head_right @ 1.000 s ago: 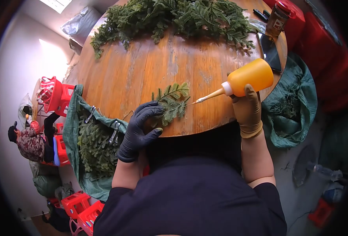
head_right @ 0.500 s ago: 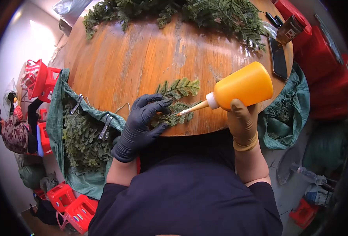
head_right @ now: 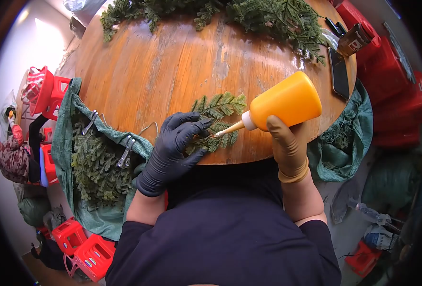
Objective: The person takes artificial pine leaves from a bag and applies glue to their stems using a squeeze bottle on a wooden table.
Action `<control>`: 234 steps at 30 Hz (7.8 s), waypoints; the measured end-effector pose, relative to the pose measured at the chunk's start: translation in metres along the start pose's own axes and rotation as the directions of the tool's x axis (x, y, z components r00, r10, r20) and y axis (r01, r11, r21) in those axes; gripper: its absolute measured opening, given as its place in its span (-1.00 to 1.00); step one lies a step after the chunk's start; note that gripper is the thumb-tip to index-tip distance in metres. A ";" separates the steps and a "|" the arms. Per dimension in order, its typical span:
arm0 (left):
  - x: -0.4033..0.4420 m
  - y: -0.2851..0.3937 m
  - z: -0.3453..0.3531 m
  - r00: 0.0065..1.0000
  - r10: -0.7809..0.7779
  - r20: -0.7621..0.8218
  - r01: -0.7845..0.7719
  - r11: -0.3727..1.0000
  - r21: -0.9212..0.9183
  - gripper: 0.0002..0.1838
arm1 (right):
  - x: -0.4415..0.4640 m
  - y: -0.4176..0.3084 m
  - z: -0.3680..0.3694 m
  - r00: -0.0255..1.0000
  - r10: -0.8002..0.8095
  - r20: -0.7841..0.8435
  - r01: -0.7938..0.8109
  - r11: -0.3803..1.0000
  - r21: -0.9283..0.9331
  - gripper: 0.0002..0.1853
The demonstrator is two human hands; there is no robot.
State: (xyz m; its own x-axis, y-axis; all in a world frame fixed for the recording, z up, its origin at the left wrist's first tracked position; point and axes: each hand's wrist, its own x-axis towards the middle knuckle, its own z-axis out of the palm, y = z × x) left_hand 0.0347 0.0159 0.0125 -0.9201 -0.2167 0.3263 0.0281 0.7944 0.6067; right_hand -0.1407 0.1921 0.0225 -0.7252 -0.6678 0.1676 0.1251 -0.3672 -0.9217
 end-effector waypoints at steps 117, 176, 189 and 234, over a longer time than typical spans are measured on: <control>0.043 0.058 0.062 0.999 -0.039 0.004 0.035 0.928 0.370 -0.34 | -0.005 -0.027 -0.082 0.955 -0.229 -0.190 0.209 0.970 -0.121 -0.59; -0.011 0.027 0.011 0.982 -0.122 -0.147 0.128 0.991 0.033 -0.42 | -0.001 0.010 -0.100 0.997 -0.037 -0.075 0.077 0.761 0.645 -0.48; -0.005 0.016 0.015 0.983 -0.113 -0.146 0.133 0.982 0.133 -0.51 | -0.002 0.002 -0.041 0.990 -0.135 -0.049 0.133 0.990 -0.035 -0.35; -0.005 0.010 0.018 0.990 -0.075 -0.122 0.096 0.979 0.181 -0.52 | 0.033 -0.022 -0.026 0.985 -0.154 -0.071 0.127 0.948 -0.293 -0.60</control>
State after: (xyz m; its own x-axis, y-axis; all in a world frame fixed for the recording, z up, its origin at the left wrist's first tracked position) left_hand 0.0327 0.0352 0.0037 -0.8652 -0.3432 0.3657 -0.1321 0.8594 0.4940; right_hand -0.1845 0.1950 0.0392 -0.7820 -0.5554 0.2827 -0.1722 -0.2434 -0.9545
